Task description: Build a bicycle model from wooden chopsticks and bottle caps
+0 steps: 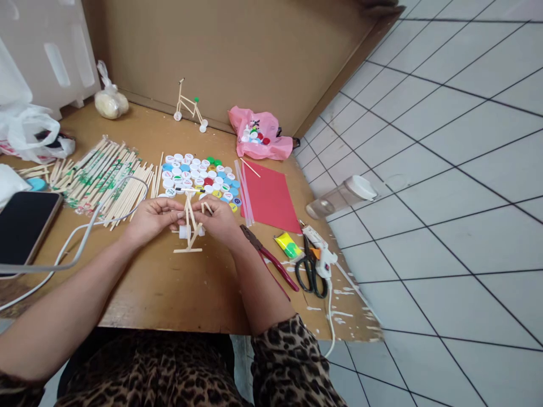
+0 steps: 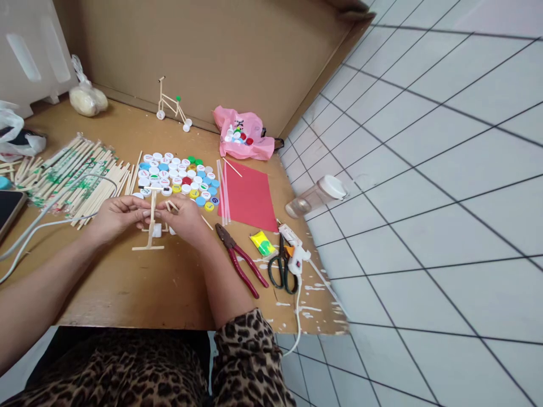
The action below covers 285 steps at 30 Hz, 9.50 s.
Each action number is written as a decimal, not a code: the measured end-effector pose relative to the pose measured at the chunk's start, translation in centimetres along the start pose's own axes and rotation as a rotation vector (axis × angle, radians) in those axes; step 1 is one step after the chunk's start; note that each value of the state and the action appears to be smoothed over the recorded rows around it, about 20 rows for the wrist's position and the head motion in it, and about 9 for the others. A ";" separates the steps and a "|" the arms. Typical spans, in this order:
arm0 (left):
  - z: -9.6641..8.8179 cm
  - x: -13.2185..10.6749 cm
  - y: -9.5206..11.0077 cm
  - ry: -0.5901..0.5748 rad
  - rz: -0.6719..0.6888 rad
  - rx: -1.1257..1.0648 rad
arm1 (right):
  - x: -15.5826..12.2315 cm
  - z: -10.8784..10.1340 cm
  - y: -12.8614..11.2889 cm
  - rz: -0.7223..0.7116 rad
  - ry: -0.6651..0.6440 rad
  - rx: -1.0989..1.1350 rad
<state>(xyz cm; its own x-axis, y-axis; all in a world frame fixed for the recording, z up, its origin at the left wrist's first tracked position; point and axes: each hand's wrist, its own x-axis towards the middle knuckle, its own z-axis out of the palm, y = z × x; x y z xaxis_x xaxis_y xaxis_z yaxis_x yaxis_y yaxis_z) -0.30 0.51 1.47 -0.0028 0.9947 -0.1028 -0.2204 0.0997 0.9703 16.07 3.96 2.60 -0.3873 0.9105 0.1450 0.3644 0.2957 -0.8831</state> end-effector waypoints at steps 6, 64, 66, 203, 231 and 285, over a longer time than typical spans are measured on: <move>-0.2 -0.1 -0.1 -0.037 -0.006 0.056 | -0.2 -0.2 -0.1 0.014 -0.021 0.008; 0.2 -0.6 0.8 0.003 -0.042 0.011 | -1.6 1.0 -1.5 -0.004 0.111 -0.039; 0.2 -0.6 0.9 -0.004 -0.054 0.003 | -1.6 0.9 -1.5 0.003 0.114 -0.037; -0.8 0.1 -0.4 0.137 0.011 -0.078 | -2.1 -3.7 0.7 0.329 0.061 0.618; -0.2 0.3 -0.7 0.125 0.040 -0.140 | -3.2 -2.8 -1.4 0.272 -0.083 0.470; -2.5 0.6 -1.9 0.288 0.700 0.640 | -3.9 -0.9 -1.9 -0.044 0.049 0.087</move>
<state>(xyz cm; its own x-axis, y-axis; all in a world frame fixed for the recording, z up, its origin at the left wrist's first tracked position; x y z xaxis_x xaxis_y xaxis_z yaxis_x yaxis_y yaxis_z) -2.36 0.87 -0.99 -0.1868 0.7986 0.5721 0.4899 -0.4290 0.7589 17.67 0.16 4.14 -0.3583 0.9111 0.2040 0.2721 0.3109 -0.9107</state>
